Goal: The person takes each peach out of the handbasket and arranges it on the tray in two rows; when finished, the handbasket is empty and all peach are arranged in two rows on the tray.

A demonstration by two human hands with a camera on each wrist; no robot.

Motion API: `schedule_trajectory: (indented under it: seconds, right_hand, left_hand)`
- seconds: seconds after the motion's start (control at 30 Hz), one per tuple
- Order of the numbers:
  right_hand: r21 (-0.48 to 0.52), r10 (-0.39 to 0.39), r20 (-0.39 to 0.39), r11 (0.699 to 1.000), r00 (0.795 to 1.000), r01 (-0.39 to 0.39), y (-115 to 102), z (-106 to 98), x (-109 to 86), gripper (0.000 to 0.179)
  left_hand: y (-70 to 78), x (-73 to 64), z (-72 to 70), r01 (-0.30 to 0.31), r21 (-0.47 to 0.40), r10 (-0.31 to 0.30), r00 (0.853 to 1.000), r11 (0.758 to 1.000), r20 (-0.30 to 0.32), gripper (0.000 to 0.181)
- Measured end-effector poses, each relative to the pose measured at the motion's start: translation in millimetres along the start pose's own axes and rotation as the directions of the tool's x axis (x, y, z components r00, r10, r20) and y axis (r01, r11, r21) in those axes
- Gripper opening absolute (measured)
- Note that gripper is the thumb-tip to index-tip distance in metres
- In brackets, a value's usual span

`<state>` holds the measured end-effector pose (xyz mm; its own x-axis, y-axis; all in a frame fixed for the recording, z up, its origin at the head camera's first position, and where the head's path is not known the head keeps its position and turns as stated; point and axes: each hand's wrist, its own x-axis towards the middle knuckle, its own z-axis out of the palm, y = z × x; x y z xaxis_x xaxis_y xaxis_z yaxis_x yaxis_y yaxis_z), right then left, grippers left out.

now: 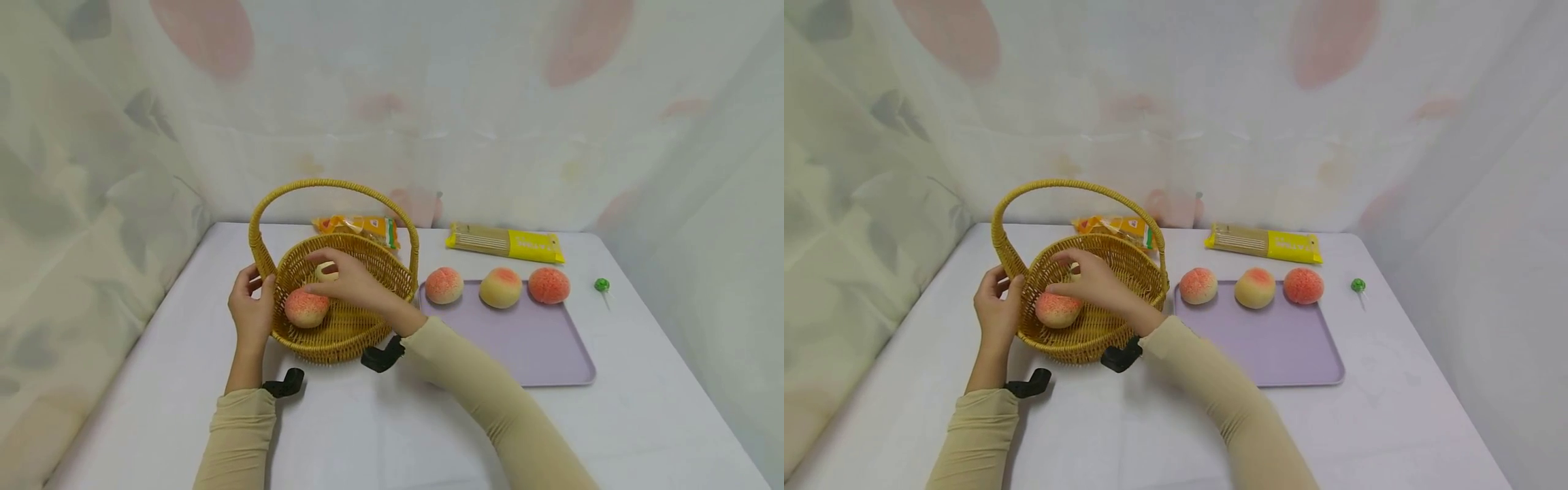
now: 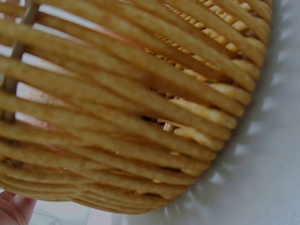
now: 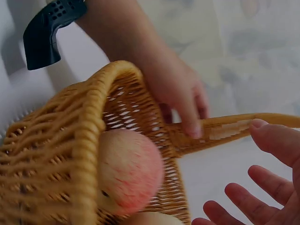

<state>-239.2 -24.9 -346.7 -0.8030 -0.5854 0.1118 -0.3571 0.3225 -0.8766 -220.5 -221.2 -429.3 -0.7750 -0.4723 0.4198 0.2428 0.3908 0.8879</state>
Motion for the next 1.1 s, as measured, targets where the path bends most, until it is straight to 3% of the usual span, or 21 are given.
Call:
schedule_trajectory:
  seconds: [0.3,0.73,1.1]
  right_hand:
    - [-0.042,0.037,0.097,0.999,0.995,-0.033,17,25,23.3,0.053]
    - [-0.254,0.116,0.155,0.964,0.981,-0.074,24,43,35.5,0.05]
    - [-0.246,0.184,0.183,0.96,0.966,-0.137,33,49,40.8,0.061]
  left_hand:
    - [1.2,1.5,3.3,0.008,-0.005,-0.008,1.0,1.0,0.004,0.029]
    - [0.9,2.4,1.1,0.004,-0.006,-0.004,1.0,1.0,-0.003,0.029]
    - [-1.4,0.9,0.0,0.014,-0.019,-0.014,1.0,1.0,-0.004,0.029]
